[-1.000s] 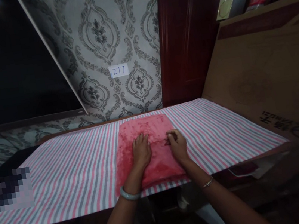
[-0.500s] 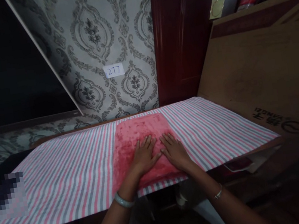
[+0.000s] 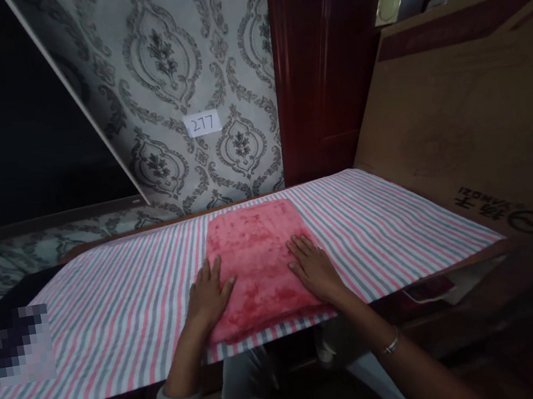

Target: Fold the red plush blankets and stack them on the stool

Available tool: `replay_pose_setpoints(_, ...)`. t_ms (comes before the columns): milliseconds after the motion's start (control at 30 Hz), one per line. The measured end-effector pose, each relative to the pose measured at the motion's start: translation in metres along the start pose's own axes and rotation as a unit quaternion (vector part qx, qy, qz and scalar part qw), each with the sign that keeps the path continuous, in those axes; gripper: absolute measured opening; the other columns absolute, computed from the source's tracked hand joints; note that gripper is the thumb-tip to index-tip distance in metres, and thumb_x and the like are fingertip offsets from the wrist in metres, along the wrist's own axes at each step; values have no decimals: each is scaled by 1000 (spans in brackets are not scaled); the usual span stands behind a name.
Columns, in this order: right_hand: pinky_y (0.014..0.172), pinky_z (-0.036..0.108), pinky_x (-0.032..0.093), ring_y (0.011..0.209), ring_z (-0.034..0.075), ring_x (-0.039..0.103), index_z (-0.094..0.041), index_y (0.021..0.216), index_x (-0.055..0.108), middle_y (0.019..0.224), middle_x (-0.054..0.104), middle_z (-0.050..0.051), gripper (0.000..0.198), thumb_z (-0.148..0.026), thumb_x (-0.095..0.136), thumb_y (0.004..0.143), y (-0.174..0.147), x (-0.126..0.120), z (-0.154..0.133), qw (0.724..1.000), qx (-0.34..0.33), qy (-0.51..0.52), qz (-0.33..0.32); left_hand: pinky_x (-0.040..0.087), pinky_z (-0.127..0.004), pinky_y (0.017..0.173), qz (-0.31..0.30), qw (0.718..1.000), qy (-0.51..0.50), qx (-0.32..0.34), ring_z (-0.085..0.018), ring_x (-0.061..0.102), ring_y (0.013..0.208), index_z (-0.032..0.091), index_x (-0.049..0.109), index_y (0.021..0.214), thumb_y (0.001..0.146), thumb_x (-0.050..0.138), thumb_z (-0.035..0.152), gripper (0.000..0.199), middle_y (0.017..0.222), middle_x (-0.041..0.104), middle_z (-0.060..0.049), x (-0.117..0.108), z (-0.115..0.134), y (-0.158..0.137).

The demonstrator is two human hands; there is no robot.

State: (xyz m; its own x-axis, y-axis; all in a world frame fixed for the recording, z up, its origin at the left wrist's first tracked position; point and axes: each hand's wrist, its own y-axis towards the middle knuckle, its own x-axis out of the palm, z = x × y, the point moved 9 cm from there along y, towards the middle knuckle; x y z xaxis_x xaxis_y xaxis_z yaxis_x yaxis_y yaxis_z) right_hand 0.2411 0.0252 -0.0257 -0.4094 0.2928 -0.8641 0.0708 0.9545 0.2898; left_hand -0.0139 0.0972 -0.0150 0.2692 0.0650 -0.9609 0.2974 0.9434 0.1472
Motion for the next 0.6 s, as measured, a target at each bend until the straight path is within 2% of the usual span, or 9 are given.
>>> replay_pose_setpoints(100,117,53,27,148,30,24,-15,144,50,157,36,13,54,-37,43,95,1,0,10,997,-20,68,41,37,-50,113,49,995,-91,17,-32,44,139,7,42,148,95,39,49,67,150,46,-21,-3,-22,-11)
replay_pose_setpoints(167,118,51,27,147,30,28,-16,142,53,156,39,13,57,-41,49,91,-2,-5,26,987,-9,134,86,37,-50,113,76,986,-150,18,-30,49,136,9,46,145,94,40,49,66,147,51,-19,-6,-32,-21)
replay_pose_setpoints(267,112,50,38,137,31,44,-19,142,51,150,47,14,63,-46,54,86,-15,-9,65,959,69,245,127,43,-50,109,69,969,-236,-35,-32,55,130,11,48,143,88,47,53,70,144,54,-17,-9,-44,-34)
replay_pose_setpoints(333,103,49,47,122,30,58,-19,143,49,136,60,15,65,-48,54,85,-26,-7,87,935,131,310,112,49,-49,102,37,949,-302,-84,-33,61,121,12,49,144,84,54,56,74,138,60,-17,-8,-47,-42)
replay_pose_setpoints(400,95,45,52,106,28,67,-18,143,49,116,70,12,65,-48,54,86,-36,-5,99,918,172,346,85,54,-46,95,8,915,-383,-128,-32,66,112,13,48,145,81,62,56,78,130,65,-17,-6,-47,-48)
replay_pose_setpoints(500,85,42,55,88,25,70,-17,147,45,93,73,6,67,-48,54,88,-44,-7,101,917,187,349,46,57,-40,89,-15,843,-505,-183,-29,70,106,17,44,147,78,73,49,82,123,69,-15,-2,-42,-54)
replay_pose_setpoints(600,82,43,56,84,26,71,-19,150,41,90,74,5,68,-48,54,90,-44,-8,97,920,184,345,19,58,-38,86,-31,772,-595,-223,-26,73,98,20,40,149,79,75,42,82,115,72,-13,5,-38,-58)
